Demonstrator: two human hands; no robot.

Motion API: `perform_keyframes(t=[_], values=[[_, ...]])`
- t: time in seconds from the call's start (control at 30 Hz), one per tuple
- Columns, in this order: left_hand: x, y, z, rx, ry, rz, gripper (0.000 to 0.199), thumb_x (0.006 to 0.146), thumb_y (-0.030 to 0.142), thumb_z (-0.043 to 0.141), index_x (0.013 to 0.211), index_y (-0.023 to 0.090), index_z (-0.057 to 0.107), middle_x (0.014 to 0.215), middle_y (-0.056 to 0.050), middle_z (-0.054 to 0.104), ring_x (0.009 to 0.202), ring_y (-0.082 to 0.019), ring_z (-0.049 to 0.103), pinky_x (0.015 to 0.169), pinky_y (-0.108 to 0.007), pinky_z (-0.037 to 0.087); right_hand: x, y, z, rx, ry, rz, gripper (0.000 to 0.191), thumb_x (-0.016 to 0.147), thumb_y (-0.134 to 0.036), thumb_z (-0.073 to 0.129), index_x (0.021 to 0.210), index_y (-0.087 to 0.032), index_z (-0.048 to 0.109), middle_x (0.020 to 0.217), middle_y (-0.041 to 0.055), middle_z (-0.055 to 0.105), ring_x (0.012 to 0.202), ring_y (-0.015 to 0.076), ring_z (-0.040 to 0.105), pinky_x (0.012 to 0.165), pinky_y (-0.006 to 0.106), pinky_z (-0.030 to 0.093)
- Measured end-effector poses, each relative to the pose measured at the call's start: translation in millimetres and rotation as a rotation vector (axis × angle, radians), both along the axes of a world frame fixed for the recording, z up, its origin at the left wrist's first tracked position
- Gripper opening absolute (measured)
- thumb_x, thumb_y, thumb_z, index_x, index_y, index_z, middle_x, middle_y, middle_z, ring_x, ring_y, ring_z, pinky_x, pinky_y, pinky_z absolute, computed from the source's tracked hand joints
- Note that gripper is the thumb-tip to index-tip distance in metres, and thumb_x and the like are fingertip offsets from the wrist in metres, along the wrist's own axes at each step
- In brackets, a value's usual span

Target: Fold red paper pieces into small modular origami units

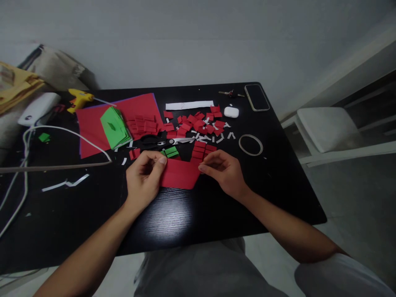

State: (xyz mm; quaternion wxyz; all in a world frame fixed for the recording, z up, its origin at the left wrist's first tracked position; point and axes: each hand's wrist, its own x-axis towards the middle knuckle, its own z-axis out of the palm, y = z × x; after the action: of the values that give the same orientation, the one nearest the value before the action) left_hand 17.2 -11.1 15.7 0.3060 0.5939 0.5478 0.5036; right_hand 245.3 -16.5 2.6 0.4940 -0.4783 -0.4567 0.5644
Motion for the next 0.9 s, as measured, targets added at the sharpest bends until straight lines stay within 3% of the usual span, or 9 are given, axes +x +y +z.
perform_keyframes(t=[0.17,0.33,0.47,0.9], values=[[1.2,0.0,-0.5,-0.004,-0.008,-0.003,0.018,0.091,0.036,0.069,0.085,0.019,0.069,0.071,0.001,0.065,0.063,-0.012,0.055,0.058,-0.023,0.043,1.3,1.9,-0.2,-0.053,0.051,-0.003,0.036,0.070,-0.034,0.093,0.089,-0.023,0.066,0.083,-0.0003,0.076,0.081,0.0168,0.075,0.082,0.033,0.063],[2.7,-0.6,-0.5,0.004,-0.016,-0.003,0.017,0.092,0.035,0.069,0.085,0.019,0.069,0.073,0.001,0.066,0.065,-0.012,0.056,0.061,-0.024,0.044,0.7,1.7,-1.8,-0.085,0.105,0.079,0.028,0.071,-0.029,0.092,0.089,-0.023,0.071,0.090,-0.0007,0.075,0.086,0.0151,0.072,0.086,0.032,0.061],[2.7,-0.4,-0.1,0.023,-0.007,0.003,0.016,0.092,0.034,0.068,0.086,0.019,0.069,0.074,0.001,0.066,0.066,-0.012,0.058,0.062,-0.024,0.045,0.2,1.1,-3.2,-0.129,0.108,0.127,0.020,0.076,-0.033,0.088,0.086,-0.022,0.075,0.083,-0.0016,0.074,0.079,0.0139,0.070,0.082,0.031,0.060],[1.7,-0.8,-1.6,0.086,-0.010,-0.048,0.007,0.092,0.024,0.069,0.087,0.018,0.069,0.075,0.002,0.067,0.066,-0.009,0.058,0.062,-0.020,0.046,0.4,1.6,-3.8,-0.137,0.106,0.036,0.017,0.074,-0.035,0.089,0.082,-0.023,0.080,0.080,-0.0005,0.075,0.076,0.0142,0.067,0.077,0.030,0.055]])
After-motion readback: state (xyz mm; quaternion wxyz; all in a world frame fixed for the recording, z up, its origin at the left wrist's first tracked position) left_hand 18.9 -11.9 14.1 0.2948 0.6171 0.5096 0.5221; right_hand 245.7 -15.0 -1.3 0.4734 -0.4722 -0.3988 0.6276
